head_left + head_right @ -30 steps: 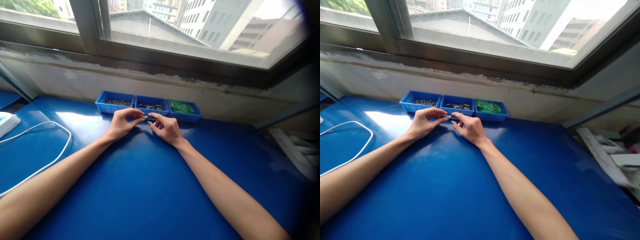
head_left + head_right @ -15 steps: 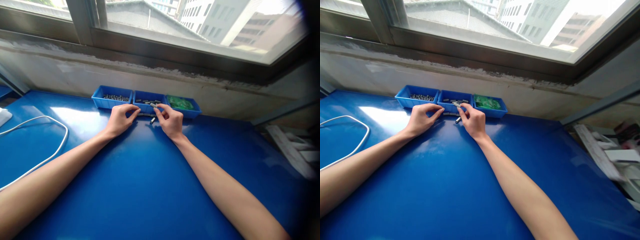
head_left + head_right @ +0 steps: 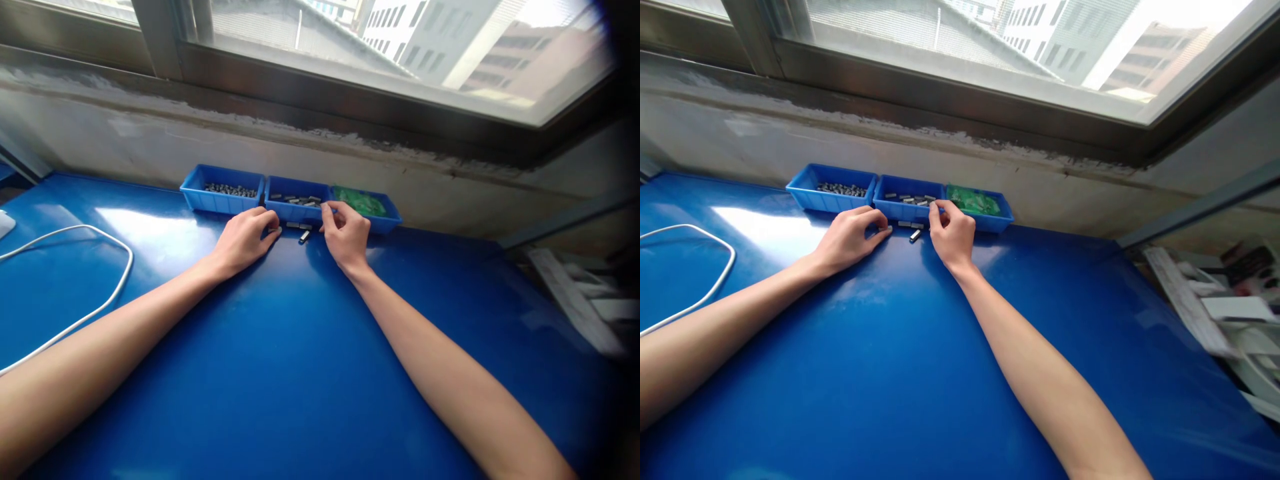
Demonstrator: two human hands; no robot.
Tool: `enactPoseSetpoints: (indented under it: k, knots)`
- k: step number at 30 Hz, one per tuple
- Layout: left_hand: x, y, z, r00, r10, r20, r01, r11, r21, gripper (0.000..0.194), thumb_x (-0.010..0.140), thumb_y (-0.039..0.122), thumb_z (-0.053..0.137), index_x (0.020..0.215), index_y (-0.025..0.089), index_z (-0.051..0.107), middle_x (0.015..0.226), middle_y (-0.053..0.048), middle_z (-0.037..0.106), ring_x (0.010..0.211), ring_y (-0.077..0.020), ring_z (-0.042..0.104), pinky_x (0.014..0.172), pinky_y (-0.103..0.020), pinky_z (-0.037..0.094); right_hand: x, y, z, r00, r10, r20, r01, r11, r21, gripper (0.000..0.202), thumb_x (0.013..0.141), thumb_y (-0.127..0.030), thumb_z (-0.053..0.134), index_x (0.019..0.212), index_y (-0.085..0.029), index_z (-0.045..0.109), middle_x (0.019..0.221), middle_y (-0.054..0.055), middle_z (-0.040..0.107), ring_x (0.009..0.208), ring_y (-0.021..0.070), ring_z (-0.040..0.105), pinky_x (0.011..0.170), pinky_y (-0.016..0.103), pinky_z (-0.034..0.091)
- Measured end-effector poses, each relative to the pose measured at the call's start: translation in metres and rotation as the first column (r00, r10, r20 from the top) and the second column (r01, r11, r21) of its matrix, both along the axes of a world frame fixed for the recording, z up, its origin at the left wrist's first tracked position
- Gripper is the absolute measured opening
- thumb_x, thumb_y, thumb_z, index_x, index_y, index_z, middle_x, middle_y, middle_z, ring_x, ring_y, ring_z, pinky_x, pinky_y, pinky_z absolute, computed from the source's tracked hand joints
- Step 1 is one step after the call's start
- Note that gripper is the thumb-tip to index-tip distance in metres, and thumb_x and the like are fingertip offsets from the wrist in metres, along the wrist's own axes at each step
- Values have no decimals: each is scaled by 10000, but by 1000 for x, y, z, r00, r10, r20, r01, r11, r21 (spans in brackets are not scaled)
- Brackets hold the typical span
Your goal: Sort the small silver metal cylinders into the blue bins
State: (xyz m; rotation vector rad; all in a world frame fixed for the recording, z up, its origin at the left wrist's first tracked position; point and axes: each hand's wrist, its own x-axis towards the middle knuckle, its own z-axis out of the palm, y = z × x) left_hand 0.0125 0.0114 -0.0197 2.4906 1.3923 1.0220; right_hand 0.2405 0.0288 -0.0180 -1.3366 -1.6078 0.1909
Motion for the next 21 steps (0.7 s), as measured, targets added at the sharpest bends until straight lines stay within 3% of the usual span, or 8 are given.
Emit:
enactPoseSetpoints:
  k: [7,13,21]
  knots:
    - [0,2,-2,996,-45,70,45,999,8,144,939,283,646,1058,209,680,944,-44,717,810,-198,666,758,-303,508,0,0,1,1000,6,4,-6,1000,-1,337,982,-473,559,943,-207,761,617,21,695,577,194,667,616,292,493]
    - [1,-3,5,966,-79,246,64,996,67,147,904,288,694,1018,195,707,923,-33,716,792,-165,679,778,-282,547,-1,-2,2,1000,16,7,-17,1000,8,352,989,-483,538,954,-206,752,618,21,689,582,197,670,623,299,503]
    - [2,-6,10,943,-132,306,104,989,107,176,905,353,723,938,182,749,942,-52,776,784,-165,707,793,-282,562,-2,-4,2,998,45,48,-48,998,47,340,1001,-457,521,961,-207,748,631,14,680,574,179,649,631,296,491]
